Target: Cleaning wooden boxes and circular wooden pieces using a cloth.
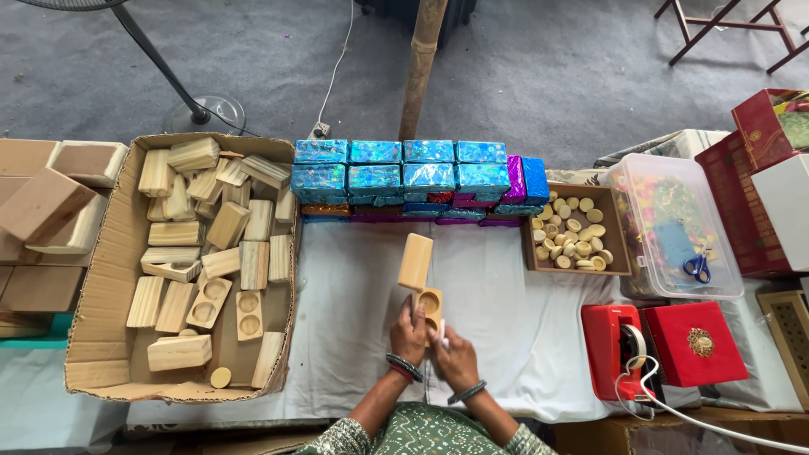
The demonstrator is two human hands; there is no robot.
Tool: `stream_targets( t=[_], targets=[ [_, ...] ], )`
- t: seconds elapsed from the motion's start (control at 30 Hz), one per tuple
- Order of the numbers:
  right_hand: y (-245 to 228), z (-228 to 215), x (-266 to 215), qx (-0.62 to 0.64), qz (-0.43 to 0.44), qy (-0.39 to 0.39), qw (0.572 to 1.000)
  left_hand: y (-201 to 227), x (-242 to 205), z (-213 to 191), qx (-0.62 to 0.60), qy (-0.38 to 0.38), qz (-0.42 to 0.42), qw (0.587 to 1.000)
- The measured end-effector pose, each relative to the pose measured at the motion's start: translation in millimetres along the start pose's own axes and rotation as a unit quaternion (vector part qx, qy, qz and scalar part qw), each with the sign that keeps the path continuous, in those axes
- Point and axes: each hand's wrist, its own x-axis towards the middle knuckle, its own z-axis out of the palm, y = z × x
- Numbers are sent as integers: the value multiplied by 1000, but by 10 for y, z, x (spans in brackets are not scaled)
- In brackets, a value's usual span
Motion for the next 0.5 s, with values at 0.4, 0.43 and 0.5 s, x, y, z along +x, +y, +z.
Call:
stream_targets(
  t=[0.4, 0.43, 0.5],
  targets=[
    [535, -158, 58, 123, 56, -44, 990, -580, 537, 97, -88, -220, -113, 965],
    [588, -187, 80, 122, 57, -42, 990, -634, 596, 152, -89, -223, -112, 964],
    [710, -255, 122, 101, 81, -3, 992, -747, 706, 285, -78, -281, -103, 951]
  ],
)
